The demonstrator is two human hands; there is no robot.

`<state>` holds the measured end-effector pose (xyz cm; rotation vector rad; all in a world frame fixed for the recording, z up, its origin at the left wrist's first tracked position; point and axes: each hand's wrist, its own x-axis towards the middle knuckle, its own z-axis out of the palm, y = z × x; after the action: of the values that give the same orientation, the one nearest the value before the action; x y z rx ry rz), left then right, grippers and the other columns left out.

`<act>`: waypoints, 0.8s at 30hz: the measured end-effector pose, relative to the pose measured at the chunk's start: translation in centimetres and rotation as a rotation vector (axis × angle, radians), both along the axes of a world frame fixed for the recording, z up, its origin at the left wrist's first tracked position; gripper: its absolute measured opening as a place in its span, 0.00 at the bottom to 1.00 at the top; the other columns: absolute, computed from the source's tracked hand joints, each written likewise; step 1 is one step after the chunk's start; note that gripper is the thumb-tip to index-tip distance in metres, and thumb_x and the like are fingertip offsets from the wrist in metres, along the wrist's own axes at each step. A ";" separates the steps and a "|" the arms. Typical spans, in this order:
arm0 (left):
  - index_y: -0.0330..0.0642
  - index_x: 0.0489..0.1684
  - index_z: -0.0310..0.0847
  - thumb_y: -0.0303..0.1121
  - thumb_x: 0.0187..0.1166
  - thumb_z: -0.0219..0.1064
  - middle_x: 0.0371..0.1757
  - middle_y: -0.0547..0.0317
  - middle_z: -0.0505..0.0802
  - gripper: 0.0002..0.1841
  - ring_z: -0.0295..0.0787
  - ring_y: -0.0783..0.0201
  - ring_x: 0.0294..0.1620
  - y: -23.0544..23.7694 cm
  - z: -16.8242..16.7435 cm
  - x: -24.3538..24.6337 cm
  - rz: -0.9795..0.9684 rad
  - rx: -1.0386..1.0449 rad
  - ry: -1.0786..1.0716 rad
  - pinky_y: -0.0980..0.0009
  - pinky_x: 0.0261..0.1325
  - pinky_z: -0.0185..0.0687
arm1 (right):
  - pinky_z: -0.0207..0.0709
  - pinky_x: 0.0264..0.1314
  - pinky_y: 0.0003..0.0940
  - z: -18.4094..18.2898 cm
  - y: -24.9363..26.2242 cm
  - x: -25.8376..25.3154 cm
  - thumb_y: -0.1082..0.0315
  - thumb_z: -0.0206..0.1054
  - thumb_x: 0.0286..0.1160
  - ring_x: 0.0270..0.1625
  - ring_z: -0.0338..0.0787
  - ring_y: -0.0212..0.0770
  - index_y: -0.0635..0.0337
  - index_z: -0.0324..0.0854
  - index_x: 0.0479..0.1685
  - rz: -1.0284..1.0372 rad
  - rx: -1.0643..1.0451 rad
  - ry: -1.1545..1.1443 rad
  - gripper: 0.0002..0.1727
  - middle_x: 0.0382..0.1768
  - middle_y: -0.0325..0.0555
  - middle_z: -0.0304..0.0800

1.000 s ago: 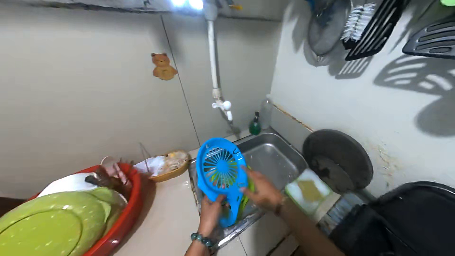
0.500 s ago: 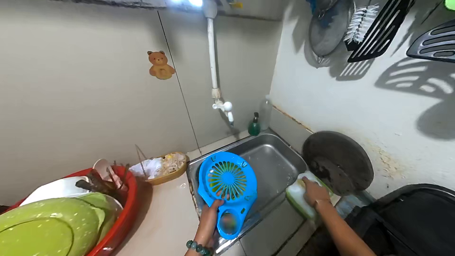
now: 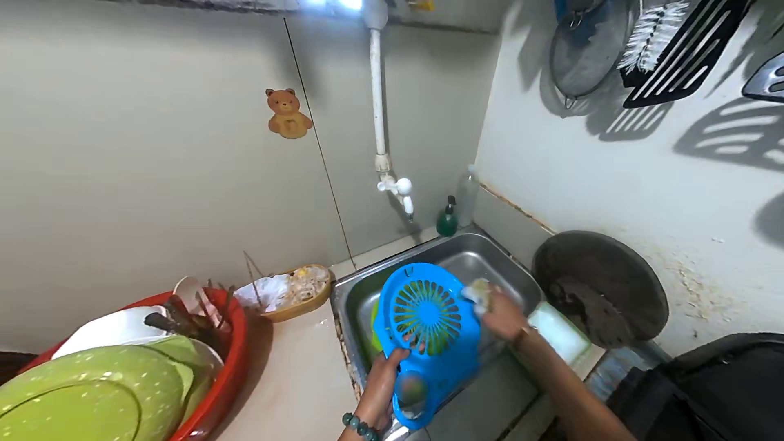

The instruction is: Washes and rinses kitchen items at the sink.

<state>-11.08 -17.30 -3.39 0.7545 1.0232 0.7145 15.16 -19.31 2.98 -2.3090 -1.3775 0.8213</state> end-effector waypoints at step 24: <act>0.31 0.64 0.71 0.19 0.78 0.55 0.42 0.53 0.94 0.17 0.94 0.64 0.41 -0.4 2.6 -3.8 -0.067 0.178 0.059 0.65 0.47 0.93 | 0.71 0.82 0.51 -1.2 11.2 -11.6 0.78 0.60 0.77 0.79 0.78 0.59 0.58 0.89 0.66 0.330 0.374 -0.144 0.21 0.72 0.59 0.84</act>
<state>-14.83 -17.74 -0.76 0.9642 0.9916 0.7358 3.51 -8.10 1.74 -1.9133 -1.8302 0.4360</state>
